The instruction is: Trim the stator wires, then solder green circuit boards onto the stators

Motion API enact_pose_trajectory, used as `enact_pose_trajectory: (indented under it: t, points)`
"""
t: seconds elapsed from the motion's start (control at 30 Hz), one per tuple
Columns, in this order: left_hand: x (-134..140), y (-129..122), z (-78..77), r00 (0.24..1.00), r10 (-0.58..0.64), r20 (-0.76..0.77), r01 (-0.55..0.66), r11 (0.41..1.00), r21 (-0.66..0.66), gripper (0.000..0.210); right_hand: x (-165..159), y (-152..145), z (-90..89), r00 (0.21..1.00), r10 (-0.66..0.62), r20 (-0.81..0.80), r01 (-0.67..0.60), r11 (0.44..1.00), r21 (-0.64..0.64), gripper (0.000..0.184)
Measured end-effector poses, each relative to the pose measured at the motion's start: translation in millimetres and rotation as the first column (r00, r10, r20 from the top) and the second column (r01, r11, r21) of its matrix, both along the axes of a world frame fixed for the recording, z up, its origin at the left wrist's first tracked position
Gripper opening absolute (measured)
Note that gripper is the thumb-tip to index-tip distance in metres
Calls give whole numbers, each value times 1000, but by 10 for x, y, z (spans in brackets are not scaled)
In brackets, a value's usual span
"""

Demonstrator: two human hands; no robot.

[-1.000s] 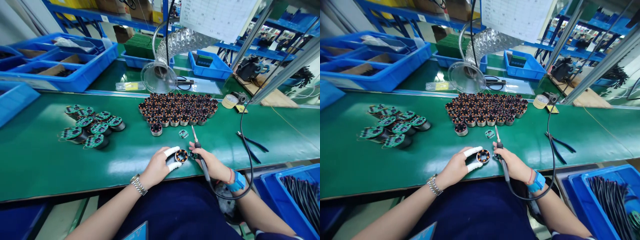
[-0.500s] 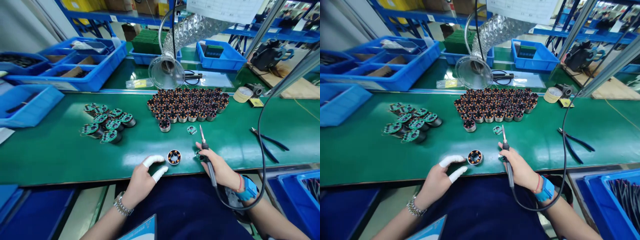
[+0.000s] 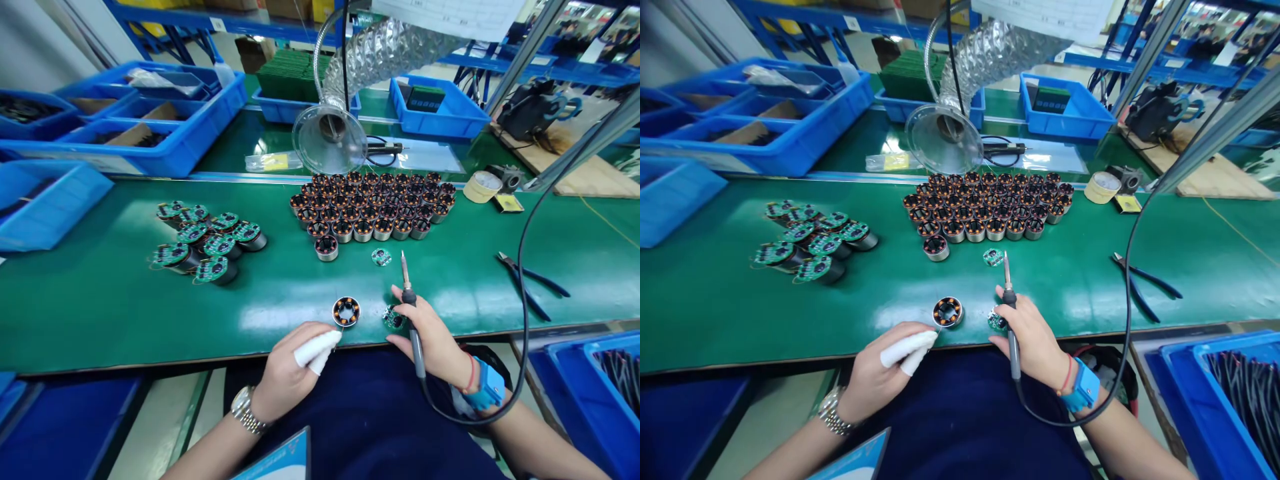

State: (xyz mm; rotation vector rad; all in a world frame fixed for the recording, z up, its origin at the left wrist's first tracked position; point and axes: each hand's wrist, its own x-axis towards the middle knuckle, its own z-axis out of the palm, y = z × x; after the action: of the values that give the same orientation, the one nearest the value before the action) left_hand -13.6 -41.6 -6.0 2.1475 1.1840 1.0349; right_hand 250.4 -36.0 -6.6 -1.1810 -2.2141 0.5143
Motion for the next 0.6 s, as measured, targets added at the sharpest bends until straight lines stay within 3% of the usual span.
enact_pose_trajectory:
  t: [0.07, 0.13, 0.33, 0.43, 0.6]
  points:
    - [-31, 34, 12, 992, 128, 2, -127, 986, -108, 17, -2, -28, -28, 1000, -14, -9, 14, 1000, 15, 42]
    - [-32, 108, 55, 984, 177, 1, -172, 958, -229, 18, -13, -55, -53, 999, 3, -34, -2, 1000, 28, 41]
    - [41, 341, 171, 999, 36, -3, -35, 950, -310, 32, -26, -83, -58, 997, 56, -50, -52, 995, 83, 39]
    - [51, 338, 154, 997, 64, 35, -45, 917, -396, 34, -5, -83, -58, 996, 76, -42, -73, 995, 68, 41]
    - [46, 294, 168, 934, 188, 302, 27, 808, -588, 29, -32, -12, 27, 992, 87, -90, -83, 995, 50, 46]
